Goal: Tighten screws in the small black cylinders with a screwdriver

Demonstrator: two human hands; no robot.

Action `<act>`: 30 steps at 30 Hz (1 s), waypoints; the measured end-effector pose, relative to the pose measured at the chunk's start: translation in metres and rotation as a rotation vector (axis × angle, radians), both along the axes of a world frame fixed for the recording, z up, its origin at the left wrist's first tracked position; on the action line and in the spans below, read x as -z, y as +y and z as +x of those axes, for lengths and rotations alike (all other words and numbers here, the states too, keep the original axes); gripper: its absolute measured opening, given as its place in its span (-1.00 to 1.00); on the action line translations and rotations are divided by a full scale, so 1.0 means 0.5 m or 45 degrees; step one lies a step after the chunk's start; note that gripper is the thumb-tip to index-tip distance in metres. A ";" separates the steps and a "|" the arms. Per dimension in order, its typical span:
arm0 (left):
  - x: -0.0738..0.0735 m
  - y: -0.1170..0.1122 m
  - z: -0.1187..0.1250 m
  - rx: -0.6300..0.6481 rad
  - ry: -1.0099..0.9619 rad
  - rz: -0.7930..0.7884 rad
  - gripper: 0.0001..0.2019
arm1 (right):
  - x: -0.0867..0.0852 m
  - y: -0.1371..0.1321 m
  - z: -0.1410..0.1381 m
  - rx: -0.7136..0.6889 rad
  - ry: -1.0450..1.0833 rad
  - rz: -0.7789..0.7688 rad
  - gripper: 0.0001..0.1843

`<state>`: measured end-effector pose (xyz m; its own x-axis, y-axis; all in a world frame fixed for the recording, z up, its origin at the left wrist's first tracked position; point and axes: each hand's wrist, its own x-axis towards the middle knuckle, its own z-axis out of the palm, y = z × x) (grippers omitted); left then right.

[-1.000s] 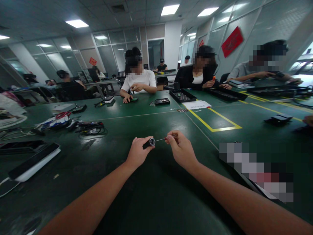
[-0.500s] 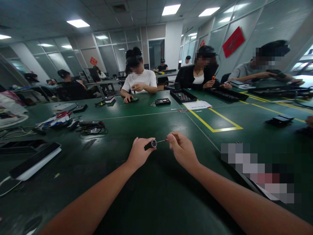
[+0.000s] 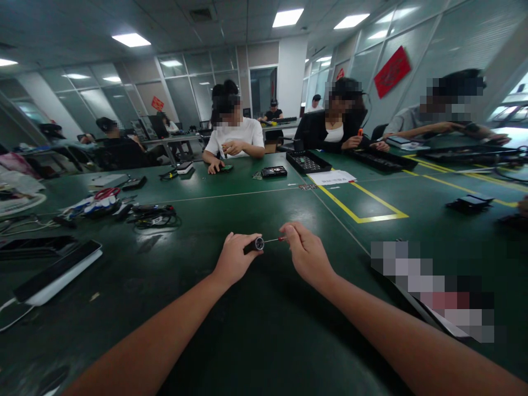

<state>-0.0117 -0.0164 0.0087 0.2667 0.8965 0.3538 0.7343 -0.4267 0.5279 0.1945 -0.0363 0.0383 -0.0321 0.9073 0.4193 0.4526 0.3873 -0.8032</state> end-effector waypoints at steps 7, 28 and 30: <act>-0.008 -0.005 0.001 -0.008 -0.003 0.027 -0.66 | 0.017 0.030 -0.003 0.017 0.538 -0.141 -0.70; -0.023 -0.005 0.003 -0.043 -0.133 -0.025 -0.65 | 0.011 0.029 0.004 0.181 0.523 -0.052 -0.76; -0.034 -0.011 0.005 0.009 -0.091 -0.057 -0.65 | 0.007 0.024 0.005 0.175 0.504 -0.014 -0.75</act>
